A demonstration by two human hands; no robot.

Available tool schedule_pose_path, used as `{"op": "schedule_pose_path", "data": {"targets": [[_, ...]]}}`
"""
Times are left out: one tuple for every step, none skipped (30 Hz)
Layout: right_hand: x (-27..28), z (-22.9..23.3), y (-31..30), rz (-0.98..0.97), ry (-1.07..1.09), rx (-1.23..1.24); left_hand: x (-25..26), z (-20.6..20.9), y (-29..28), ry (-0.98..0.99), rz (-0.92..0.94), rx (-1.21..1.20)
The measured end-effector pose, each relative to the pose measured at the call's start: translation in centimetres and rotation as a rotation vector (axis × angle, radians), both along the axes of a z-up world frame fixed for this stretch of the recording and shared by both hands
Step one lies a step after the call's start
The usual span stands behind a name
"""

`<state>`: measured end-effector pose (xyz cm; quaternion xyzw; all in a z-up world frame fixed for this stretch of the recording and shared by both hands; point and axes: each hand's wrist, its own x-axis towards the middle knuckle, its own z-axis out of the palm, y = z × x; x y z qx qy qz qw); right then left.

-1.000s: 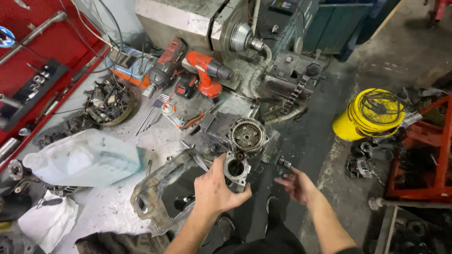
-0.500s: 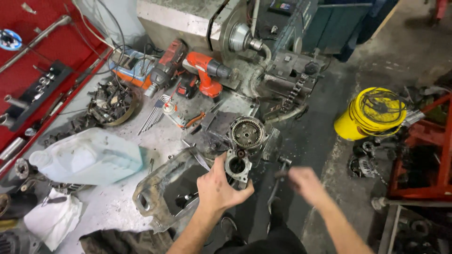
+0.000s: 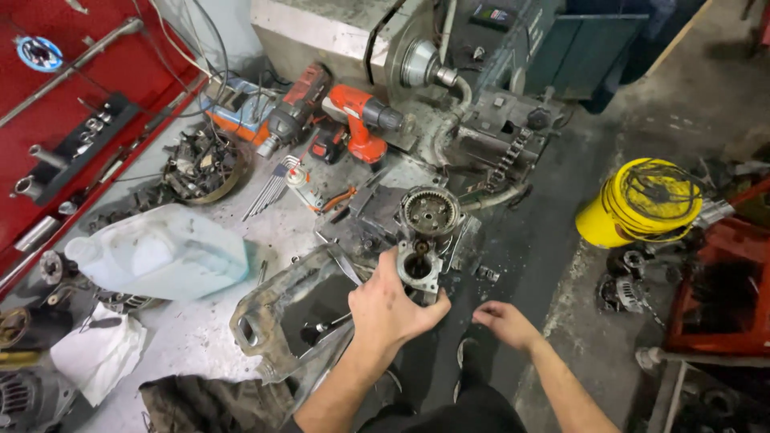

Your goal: The person cleans a disassembled engine component on a workbench using a rag and a liquid solvent. They wipe the exterior and interior surfaces of the metal part, occasionally dipping the rag into a container of dark fluid to remove grime.

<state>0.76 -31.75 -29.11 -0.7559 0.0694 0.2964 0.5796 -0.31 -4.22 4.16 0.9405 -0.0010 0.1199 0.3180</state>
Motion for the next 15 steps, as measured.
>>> {"op": "schedule_pose_path", "data": {"targets": [[0.0,-0.1,-0.2,0.004,0.005,0.0,0.1,0.1,0.0,0.005,0.004,0.0],[-0.1,-0.3,-0.5,0.016,-0.023,0.001,0.0,0.1,-0.1,-0.04,0.0,-0.006],[-0.2,-0.3,-0.8,0.029,-0.051,0.002,-0.1,0.2,-0.2,-0.086,-0.004,-0.011],[0.1,-0.1,-0.8,0.035,-0.057,0.0,0.1,0.3,-0.3,-0.091,0.003,-0.013],[0.4,0.2,-0.8,0.052,-0.076,0.033,0.4,0.5,-0.3,-0.078,0.001,-0.002],[0.5,0.4,-0.9,0.061,-0.094,0.067,0.7,0.6,-0.4,-0.065,-0.01,0.01],[0.7,2.0,-0.7,0.059,-0.099,0.065,0.9,0.8,-0.7,-0.07,-0.012,0.009],[0.3,3.4,-0.4,0.037,-0.02,0.042,0.8,0.9,-1.0,-0.04,-0.001,0.005],[-0.1,4.7,-0.1,0.015,0.059,0.02,0.6,1.0,-1.2,-0.011,0.01,0.002],[-0.1,6.1,0.2,0.014,0.061,0.021,0.5,0.9,-1.4,-0.01,0.009,0.003],[-0.1,7.4,0.5,-0.011,0.055,0.027,0.4,0.8,-1.5,-0.014,0.028,0.0],[-0.1,8.8,0.6,-0.041,0.048,0.033,0.4,0.7,-1.7,-0.02,0.043,-0.003],[-0.1,9.2,0.8,-0.047,0.048,0.033,0.4,0.5,-1.7,-0.019,0.037,-0.003],[-0.1,9.8,0.9,-0.045,0.045,0.027,0.4,0.4,-1.8,-0.074,0.047,-0.017],[0.0,10.3,1.0,-0.043,0.041,0.02,0.4,0.3,-1.8,-0.129,0.058,-0.031]]}}
